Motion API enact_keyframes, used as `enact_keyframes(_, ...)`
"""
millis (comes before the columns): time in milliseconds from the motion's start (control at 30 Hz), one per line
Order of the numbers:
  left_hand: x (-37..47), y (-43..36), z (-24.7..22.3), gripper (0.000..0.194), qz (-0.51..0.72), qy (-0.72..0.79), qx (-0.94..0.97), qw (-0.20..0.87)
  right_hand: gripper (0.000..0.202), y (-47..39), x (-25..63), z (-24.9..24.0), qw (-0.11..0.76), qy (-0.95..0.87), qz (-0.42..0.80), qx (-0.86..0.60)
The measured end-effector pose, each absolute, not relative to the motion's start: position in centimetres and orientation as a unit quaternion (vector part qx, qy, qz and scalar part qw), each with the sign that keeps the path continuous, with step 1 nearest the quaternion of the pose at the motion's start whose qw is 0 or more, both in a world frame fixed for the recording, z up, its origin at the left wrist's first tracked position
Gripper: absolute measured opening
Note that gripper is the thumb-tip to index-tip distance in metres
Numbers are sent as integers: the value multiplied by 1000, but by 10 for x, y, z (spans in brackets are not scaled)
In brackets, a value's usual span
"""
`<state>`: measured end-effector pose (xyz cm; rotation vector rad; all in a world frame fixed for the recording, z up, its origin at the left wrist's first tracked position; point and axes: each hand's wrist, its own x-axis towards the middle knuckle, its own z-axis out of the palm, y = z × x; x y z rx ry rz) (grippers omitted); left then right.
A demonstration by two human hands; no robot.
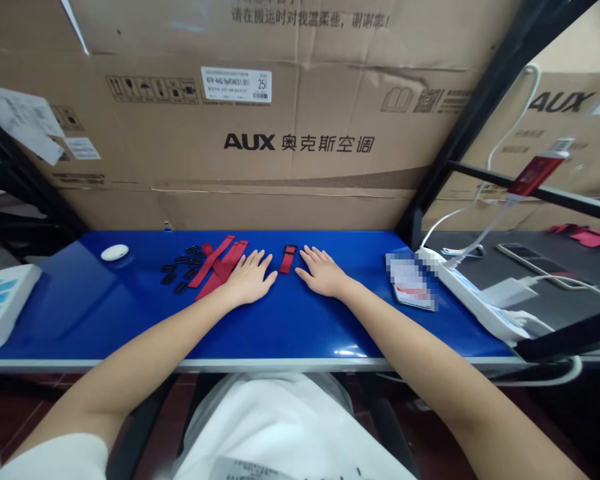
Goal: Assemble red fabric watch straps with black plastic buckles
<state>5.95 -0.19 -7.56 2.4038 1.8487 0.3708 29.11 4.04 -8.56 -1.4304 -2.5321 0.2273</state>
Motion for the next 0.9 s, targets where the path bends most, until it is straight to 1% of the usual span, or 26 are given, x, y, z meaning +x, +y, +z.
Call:
enact_keyframes(100,69,-4,-76,80,106,587,802,47,80,38,291,-85,106,-869,73,-478)
enact_keyframes(167,72,-4,-76,83,98,586,802,62,85,38,292,-85,106,-873,72,-471)
enact_keyframes(333,69,-4,-78,85,92,586,802,64,91,36,292,-84,99,-876,68,-467)
enact_keyframes(467,69,-3,-79,85,96,586,803,56,91,35,292,-83,96,-875,67,-469)
enact_keyframes(800,70,-4,-77,82,116,586,798,79,91,36,291,-84,98,-875,69,-470)
enact_keyframes(900,70,-4,-76,83,105,589,797,75,92,36,291,-83,96,-875,73,-469)
